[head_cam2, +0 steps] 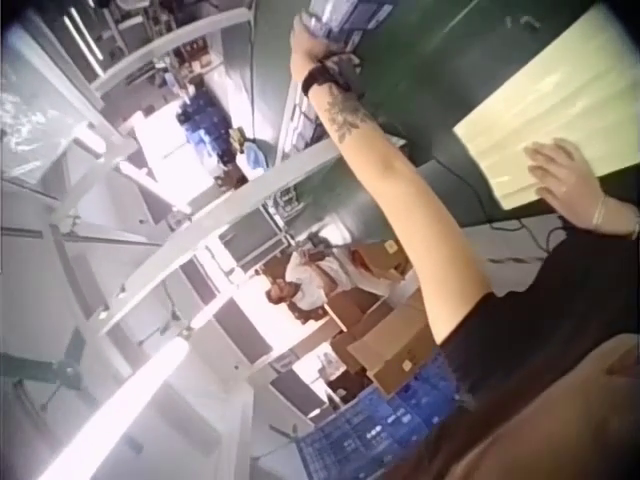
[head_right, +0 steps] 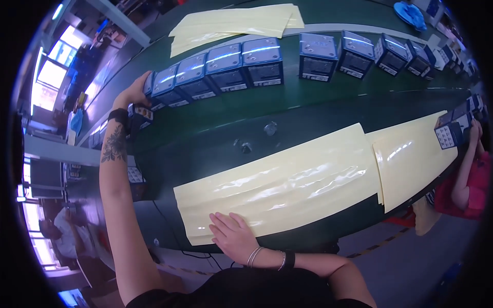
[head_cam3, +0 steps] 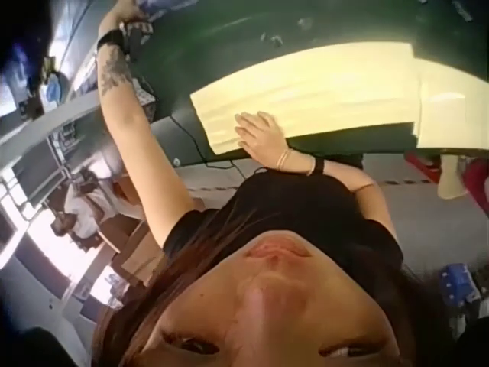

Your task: Packaging small blue boxes by wrapping them in yellow protective sheets on an assembly line.

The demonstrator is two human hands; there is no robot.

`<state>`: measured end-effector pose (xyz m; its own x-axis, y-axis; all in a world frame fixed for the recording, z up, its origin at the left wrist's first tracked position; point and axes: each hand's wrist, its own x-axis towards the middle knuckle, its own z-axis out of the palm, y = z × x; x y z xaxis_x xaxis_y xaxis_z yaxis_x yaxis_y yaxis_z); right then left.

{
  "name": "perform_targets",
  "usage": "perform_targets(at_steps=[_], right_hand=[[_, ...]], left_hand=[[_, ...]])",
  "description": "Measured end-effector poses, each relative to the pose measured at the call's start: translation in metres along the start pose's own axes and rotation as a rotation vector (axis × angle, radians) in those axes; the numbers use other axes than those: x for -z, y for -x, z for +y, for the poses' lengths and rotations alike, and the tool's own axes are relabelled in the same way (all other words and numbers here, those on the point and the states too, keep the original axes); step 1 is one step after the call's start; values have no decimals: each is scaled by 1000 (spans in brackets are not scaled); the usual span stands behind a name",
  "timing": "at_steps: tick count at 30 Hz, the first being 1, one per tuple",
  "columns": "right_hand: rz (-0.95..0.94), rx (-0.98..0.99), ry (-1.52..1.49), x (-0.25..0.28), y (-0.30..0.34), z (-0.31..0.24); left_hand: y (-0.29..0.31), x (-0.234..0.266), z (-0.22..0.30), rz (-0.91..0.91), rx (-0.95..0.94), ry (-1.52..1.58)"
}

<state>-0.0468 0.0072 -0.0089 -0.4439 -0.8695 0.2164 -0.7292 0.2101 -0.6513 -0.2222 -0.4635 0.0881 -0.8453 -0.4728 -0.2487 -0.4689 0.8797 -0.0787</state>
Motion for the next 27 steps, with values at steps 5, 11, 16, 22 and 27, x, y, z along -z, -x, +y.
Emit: perform_targets(at_steps=[5,11,16,22,27], right_hand=[[49,12,-32,-6,3,2],[11,55,8,-16,-7,-7],[49,54,-32,-56,-33,-41],[36,45,17,-148,-114,-107],[15,89,-19,-208,-163,-162]], left_hand=[[-1,-4,-3,-19,-192,200],[19,-3,2,145,-259,202],[19,-2,19,131,-350,305],[27,-3,7,178,-469,350],[34,-17,-24,329,-496,339]])
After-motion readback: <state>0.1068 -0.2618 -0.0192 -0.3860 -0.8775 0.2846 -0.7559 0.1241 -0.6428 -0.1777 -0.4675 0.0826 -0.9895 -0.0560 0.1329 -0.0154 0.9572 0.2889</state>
